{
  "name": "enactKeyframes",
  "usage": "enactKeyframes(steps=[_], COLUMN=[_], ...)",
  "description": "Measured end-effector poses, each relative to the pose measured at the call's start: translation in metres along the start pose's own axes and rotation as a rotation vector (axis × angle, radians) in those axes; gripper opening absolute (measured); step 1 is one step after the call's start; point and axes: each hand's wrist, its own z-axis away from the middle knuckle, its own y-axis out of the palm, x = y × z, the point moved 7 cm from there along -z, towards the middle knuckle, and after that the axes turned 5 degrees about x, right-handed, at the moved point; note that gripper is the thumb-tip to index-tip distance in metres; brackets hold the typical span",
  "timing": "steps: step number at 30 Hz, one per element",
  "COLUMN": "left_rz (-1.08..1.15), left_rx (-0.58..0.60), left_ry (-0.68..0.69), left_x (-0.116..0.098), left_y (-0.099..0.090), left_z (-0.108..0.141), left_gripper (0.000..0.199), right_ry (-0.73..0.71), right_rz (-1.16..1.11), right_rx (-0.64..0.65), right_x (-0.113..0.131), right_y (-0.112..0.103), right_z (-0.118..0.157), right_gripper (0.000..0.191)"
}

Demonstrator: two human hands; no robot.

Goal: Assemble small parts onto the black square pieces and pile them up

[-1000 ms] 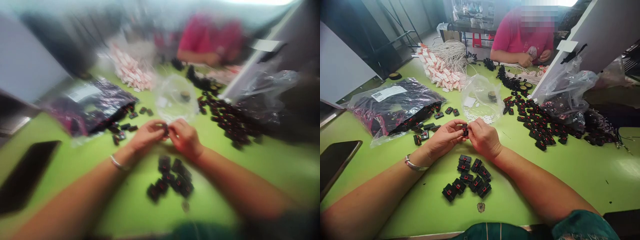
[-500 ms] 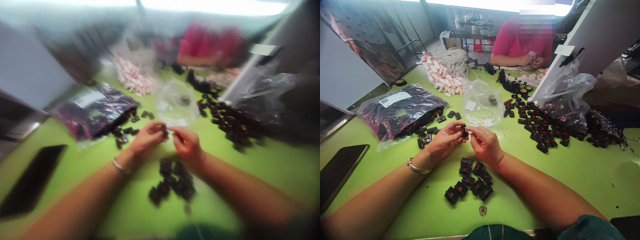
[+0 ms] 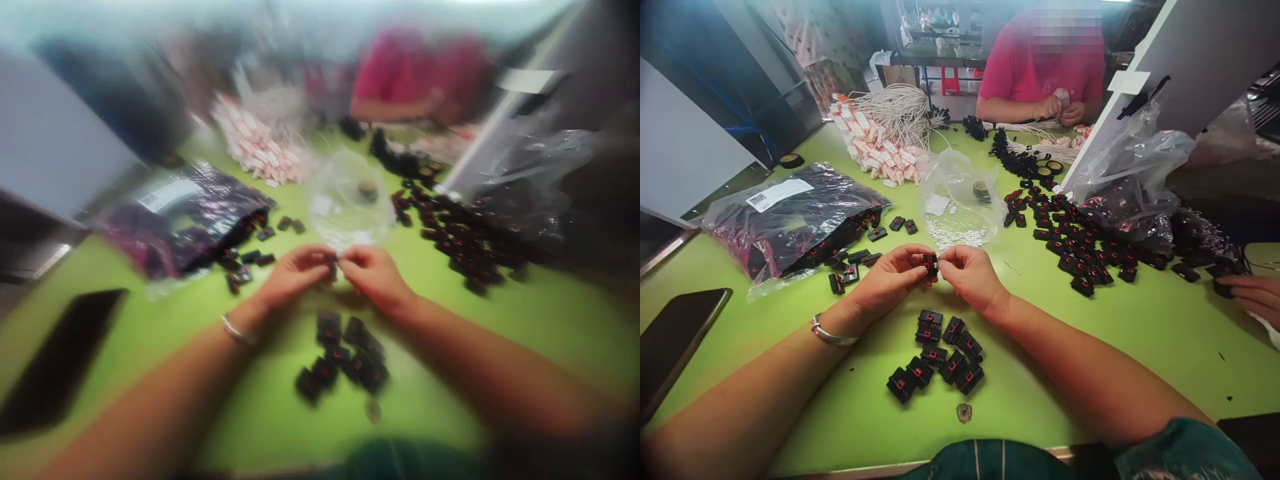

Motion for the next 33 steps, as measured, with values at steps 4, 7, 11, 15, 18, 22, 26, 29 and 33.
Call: enactKeyframes(steps=[4, 7, 11, 15, 18, 22, 26, 29, 33], left_rz=[-0.059, -0.123, -0.271, -0.386, -0.302, -0.044, 0.011, -0.027, -0.104], left_rx=[-0.015, 0.0, 0.012, -0.023, -0.057, -0.074, -0.045, -0.047, -0.093], left_ry=[0.048, 0.046, 0.035, 0.035, 0.035, 0.029, 0.013, 0.03, 0.063], left_x=[-0.004, -0.006, -0.008, -0.008, -0.007, -0.004, -0.002, -0.003, -0.008], left_y=[-0.001, -0.001, 0.001, 0.006, 0.006, 0.003, 0.003, 0.005, 0.006], left_z=[0.0, 0.0, 0.001, 0.002, 0.002, -0.001, -0.002, -0.002, -0.001], left_gripper=[0.028, 0.029, 0.03, 0.029, 0.029, 0.03, 0.03, 0.029, 0.03], right_ry=[0.032, 0.036, -0.06, 0.006, 0.048, 0.036, 0.066, 0.046, 0.033], right_rz=[-0.037, 0.024, 0.206, 0.241, 0.142, -0.059, -0.152, -0.158, -0.156], right_rx=[0.019, 0.055, 0.016, 0.017, 0.065, 0.113, 0.137, 0.135, 0.112], right_x=[0.001, 0.001, 0.002, -0.008, -0.007, 0.002, 0.0, -0.003, -0.006], right_y=[0.0, 0.001, -0.002, -0.001, 0.001, 0.003, 0.005, 0.005, 0.004], right_z=[0.001, -0.001, -0.005, -0.008, -0.007, -0.005, -0.005, -0.007, -0.007], right_gripper=[0.011, 0.009, 0.009, 0.01, 0.01, 0.011, 0.012, 0.01, 0.009])
